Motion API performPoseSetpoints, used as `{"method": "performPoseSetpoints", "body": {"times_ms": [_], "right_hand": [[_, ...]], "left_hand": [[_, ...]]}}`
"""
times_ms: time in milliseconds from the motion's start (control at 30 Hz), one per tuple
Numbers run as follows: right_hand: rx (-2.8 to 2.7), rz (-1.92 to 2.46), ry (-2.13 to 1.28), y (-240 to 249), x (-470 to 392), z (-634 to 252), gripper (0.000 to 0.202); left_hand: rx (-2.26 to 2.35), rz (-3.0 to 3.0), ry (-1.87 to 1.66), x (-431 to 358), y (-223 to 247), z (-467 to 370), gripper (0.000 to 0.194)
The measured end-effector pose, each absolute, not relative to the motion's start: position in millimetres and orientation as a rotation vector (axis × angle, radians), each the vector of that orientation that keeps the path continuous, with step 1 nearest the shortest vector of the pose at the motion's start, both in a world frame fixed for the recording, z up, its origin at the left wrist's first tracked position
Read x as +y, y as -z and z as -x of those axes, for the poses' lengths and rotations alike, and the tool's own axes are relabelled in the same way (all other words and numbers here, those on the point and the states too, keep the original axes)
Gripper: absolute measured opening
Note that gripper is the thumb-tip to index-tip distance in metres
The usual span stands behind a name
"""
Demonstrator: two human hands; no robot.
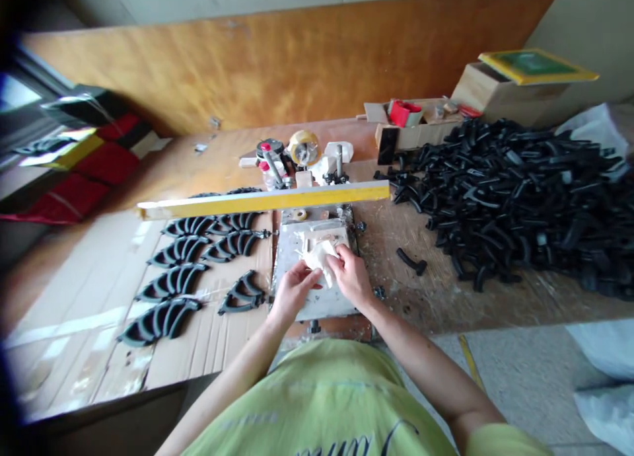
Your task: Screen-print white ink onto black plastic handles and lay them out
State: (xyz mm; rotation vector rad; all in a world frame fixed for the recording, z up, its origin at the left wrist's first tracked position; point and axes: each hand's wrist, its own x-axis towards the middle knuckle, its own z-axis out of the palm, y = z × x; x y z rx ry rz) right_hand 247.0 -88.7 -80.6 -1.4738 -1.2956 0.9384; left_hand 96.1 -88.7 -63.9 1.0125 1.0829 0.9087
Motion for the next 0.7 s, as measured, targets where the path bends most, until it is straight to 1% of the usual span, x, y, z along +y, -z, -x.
{"method": "performPoseSetpoints", "body": {"times_ms": [100, 267, 433, 600, 700], "right_hand": [[-1.274, 1.442, -0.928, 81, -84, -252, 0.023], [-1.063, 1.271, -1.152, 82, -76, -254, 0.027], [-0.912, 1.199, -1.280, 72, -76, -248, 0.032], [-0.896, 1.142, -1.296, 69, -75, -247, 0.034], [-0.925, 1.153, -1.240, 70, -74, -246, 0.035]], "left_hand": [[1.082, -0.841, -0.946, -90, 68, -85, 0.037], [1.096, -0.705, -1.015, -90, 73, -68, 0.038], [1.135, -0.677, -1.091, -90, 77, -62, 0.038], [1.199, -0.711, -1.129, -87, 85, -59, 0.040], [1.372, -0.855, -1.269, -89, 84, -59, 0.036]]}}
